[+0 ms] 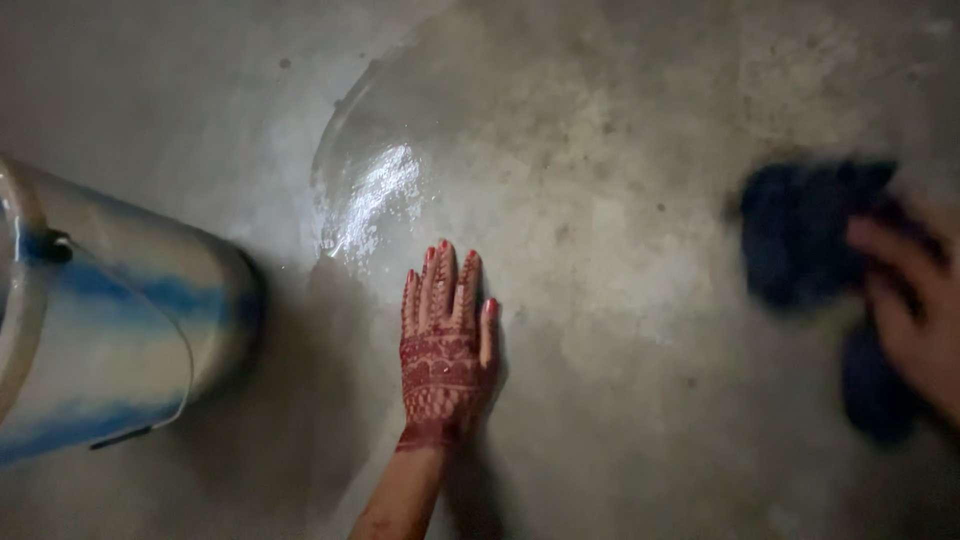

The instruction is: The person sits on a concrete floor and repeatedly wipes a small area with a dark cloth. They periodically dip the cloth into a bucket of water, wring it out, and resume scrubbing the same spot.

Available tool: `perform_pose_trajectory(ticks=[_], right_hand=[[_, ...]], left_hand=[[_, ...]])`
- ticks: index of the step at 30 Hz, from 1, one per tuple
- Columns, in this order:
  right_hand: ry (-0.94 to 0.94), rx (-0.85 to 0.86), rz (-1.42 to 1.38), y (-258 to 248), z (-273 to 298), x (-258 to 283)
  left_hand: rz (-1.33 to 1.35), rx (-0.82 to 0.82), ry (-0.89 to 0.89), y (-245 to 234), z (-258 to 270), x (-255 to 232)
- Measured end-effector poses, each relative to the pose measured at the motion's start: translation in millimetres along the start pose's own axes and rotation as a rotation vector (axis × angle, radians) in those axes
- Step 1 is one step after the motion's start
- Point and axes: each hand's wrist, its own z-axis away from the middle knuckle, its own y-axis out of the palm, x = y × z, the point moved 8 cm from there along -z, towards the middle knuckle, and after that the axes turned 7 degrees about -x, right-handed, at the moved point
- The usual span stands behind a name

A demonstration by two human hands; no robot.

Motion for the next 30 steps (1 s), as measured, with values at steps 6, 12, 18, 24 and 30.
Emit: perform_pose_trajectory(ticks=[6,12,18,24,30], right_hand=[[0.065,-0.139,0.284,60.4,-100.4,48.4],[-0.101,0.086,0.066,70.5,-54.4,179.8],[-0.197,0.234,0.013,19.3,39.4,230.5],[-0.195,0.132,-0.004,11.3,50.6,247.3],[-0.108,0.17,0.146,49.5,-2.0,200.1]], left_hand=[[-0.066,-0.003,0.01,4.3,-5.1,-0.8],[-0.017,-0.004,0.027,-0.2,-1.1,-2.2],[-0.091,-0.006,0.033,6.9,3.5,-6.3],[-0.161,0.023,0.029,18.9,14.1,-32.0],[-0.122,0.022,-0.028,15.0,12.3,-35.7]])
